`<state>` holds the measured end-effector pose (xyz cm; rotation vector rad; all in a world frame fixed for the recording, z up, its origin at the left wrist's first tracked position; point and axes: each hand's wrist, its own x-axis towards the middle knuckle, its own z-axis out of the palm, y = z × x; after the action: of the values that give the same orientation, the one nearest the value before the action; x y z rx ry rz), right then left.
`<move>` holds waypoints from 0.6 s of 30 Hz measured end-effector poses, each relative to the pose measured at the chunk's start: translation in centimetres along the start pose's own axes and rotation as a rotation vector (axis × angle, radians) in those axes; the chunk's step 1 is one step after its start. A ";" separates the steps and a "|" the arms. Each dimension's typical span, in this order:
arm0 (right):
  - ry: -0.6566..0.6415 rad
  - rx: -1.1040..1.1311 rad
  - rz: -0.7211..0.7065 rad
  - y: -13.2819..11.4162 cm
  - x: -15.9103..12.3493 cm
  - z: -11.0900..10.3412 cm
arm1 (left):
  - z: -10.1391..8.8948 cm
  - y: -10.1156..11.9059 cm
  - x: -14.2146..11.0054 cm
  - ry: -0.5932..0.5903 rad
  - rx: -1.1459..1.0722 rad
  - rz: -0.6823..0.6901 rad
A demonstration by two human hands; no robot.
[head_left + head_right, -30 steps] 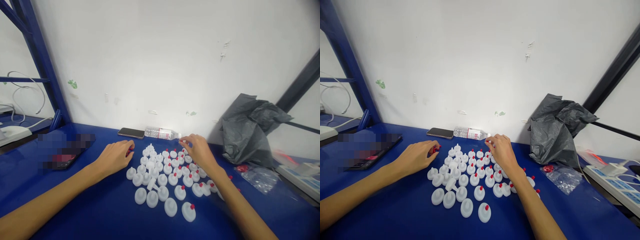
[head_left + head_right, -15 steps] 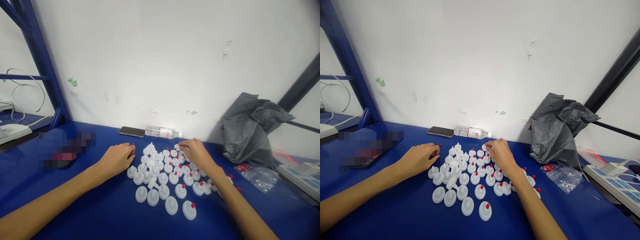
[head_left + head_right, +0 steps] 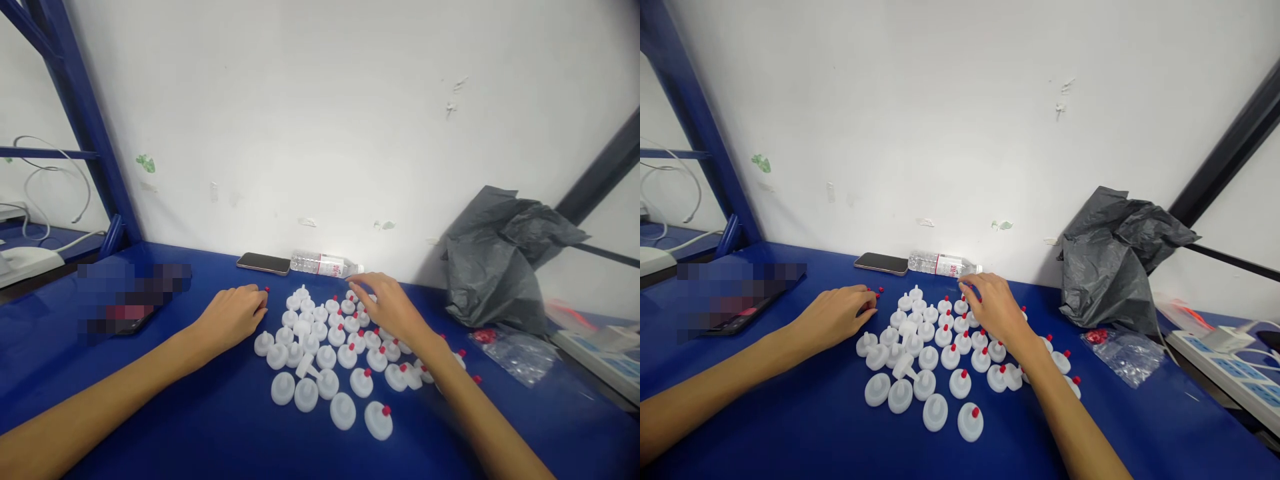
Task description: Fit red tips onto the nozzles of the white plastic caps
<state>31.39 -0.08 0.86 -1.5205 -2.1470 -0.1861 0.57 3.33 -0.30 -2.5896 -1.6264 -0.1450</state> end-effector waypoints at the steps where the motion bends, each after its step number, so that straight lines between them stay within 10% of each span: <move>1: -0.005 0.024 -0.023 -0.6 0.0 -0.2 | 0.1 0.0 0.0 -0.001 0.000 0.006; 12: -0.305 0.137 -0.202 -4.5 -1.3 0.5 | 0.6 -0.2 0.1 0.203 -0.165 0.091; 18: -0.161 0.125 -0.244 -4.2 -0.9 0.5 | 0.1 -0.4 -0.1 0.270 -0.299 0.191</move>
<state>27.63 -2.18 0.70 -1.2386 -2.4209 -0.0105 0.17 3.39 -0.42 -2.7654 -1.3451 -0.7401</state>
